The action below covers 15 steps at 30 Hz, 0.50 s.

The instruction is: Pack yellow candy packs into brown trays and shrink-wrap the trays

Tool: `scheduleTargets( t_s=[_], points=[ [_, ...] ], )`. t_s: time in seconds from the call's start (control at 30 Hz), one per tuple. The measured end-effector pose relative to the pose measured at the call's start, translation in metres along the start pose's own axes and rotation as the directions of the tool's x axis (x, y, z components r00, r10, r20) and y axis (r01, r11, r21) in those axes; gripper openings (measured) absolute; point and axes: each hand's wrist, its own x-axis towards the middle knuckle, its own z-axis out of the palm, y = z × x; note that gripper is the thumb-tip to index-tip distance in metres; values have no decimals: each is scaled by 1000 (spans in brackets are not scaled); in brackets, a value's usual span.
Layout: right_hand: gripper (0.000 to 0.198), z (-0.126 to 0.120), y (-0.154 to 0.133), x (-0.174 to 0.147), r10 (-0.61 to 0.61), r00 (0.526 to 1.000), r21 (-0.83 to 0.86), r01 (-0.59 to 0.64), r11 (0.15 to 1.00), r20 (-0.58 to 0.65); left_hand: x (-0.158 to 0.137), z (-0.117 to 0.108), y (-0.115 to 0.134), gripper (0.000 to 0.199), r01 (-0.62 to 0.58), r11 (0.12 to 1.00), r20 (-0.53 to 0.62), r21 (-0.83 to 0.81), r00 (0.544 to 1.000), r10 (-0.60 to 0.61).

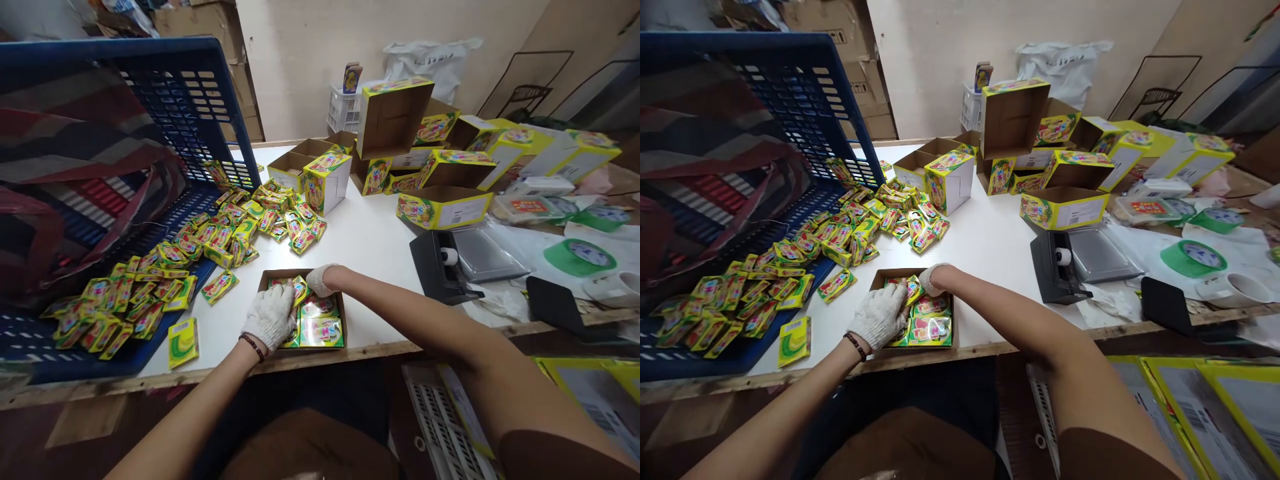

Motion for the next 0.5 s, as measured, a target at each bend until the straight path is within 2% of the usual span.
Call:
scheduleTargets(
  t_s=[0.2, 0.3, 0.37, 0.43, 0.5],
  points=[
    [42, 8, -3, -5, 57, 998, -47, -56, 997, 26, 0, 4, -2, 45, 6, 999, -82, -34, 997, -8],
    [48, 10, -5, -8, 75, 996, -38, -73, 997, 47, -1, 0, -8, 46, -1, 989, -202, -146, 979, -29],
    [51, 9, -6, -9, 81, 995, -24, -80, 997, 58, -4, -5, -12, 37, -30, 977, -278, -211, 960, -31],
    [50, 7, -8, -10, 87, 994, -5, -86, 996, 65, -8, -12, -13, 18, -61, 972, -329, -226, 944, -17],
    [50, 4, -9, -12, 94, 993, 17, -95, 995, 71, -14, -18, -9, 9, -141, 957, -348, -254, 936, 46]
  ],
)
